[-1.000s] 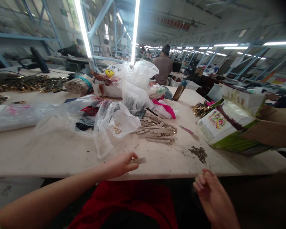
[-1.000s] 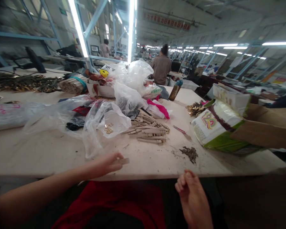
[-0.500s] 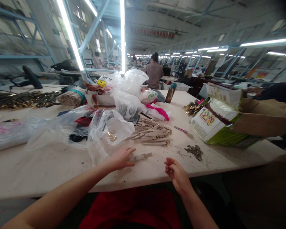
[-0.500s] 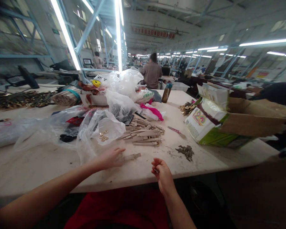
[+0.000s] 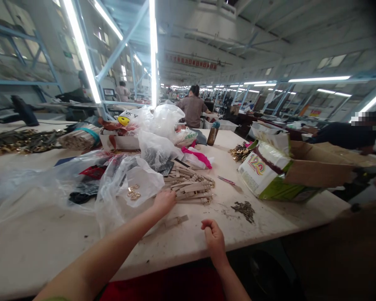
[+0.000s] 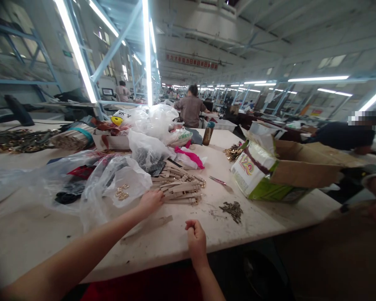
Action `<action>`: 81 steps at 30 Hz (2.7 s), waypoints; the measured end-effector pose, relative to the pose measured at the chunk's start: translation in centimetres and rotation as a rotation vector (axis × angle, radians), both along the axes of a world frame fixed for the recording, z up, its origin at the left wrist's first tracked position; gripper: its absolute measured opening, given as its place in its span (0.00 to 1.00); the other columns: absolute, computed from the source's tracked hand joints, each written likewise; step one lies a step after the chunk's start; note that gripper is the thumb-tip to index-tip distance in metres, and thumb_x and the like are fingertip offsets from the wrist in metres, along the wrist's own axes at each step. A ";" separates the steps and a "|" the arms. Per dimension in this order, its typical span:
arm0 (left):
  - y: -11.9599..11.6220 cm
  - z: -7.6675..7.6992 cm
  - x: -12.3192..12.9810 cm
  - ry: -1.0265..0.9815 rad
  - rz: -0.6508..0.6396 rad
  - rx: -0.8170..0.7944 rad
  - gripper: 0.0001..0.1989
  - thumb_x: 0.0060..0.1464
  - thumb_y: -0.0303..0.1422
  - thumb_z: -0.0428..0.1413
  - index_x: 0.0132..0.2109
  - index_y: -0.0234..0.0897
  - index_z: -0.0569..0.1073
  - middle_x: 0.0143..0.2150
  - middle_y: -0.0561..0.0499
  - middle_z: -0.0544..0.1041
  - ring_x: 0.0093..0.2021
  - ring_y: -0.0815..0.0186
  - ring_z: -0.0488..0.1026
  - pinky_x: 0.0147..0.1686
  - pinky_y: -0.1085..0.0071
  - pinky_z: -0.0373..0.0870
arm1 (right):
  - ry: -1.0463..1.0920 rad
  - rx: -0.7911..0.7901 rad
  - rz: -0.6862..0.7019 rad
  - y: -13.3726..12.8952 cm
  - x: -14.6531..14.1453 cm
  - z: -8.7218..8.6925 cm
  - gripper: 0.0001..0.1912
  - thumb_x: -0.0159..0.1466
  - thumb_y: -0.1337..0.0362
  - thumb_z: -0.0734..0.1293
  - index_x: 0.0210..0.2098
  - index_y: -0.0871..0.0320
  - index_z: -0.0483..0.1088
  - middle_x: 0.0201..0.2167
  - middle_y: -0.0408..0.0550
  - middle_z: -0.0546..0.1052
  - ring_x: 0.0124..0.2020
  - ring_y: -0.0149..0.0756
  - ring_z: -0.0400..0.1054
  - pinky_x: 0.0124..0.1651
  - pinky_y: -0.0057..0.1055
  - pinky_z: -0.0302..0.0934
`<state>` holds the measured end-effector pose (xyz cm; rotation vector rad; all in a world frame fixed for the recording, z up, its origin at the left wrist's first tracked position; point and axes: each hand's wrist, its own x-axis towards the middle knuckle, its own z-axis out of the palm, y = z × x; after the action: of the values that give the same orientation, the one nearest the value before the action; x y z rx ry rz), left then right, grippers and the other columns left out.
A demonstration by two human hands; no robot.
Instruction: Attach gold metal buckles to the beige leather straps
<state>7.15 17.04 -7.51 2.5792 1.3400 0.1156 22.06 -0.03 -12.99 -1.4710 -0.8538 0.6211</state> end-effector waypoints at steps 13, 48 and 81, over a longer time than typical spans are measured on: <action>-3.7 3.4 -2.1 -0.355 -0.069 -0.440 0.09 0.55 0.33 0.43 0.37 0.35 0.65 0.31 0.53 0.74 0.25 0.70 0.69 0.24 0.76 0.63 | 0.114 -0.006 0.031 0.6 0.3 0.4 0.14 0.55 0.56 0.64 0.36 0.60 0.70 0.25 0.42 0.71 0.26 0.32 0.62 0.31 0.28 0.57; -15.2 7.2 -6.9 -0.179 -0.219 -0.145 0.07 0.55 0.30 0.49 0.39 0.38 0.72 0.36 0.49 0.75 0.37 0.60 0.71 0.38 0.67 0.65 | 0.060 -0.165 0.382 -4.4 -7.1 7.2 0.12 0.58 0.57 0.61 0.38 0.57 0.60 0.29 0.42 0.67 0.31 0.33 0.62 0.35 0.29 0.58; -13.5 8.0 -7.6 -0.302 -0.228 -0.948 0.09 0.50 0.32 0.46 0.30 0.36 0.70 0.24 0.55 0.71 0.24 0.70 0.68 0.20 0.79 0.60 | -1.279 0.167 0.502 -5.1 -5.3 9.5 0.11 0.68 0.63 0.49 0.36 0.57 0.60 0.25 0.47 0.70 0.23 0.39 0.66 0.24 0.32 0.59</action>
<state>-0.46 3.50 0.49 1.7828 0.7135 -0.1371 16.76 -5.14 -3.46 -1.4144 -2.2356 -0.1500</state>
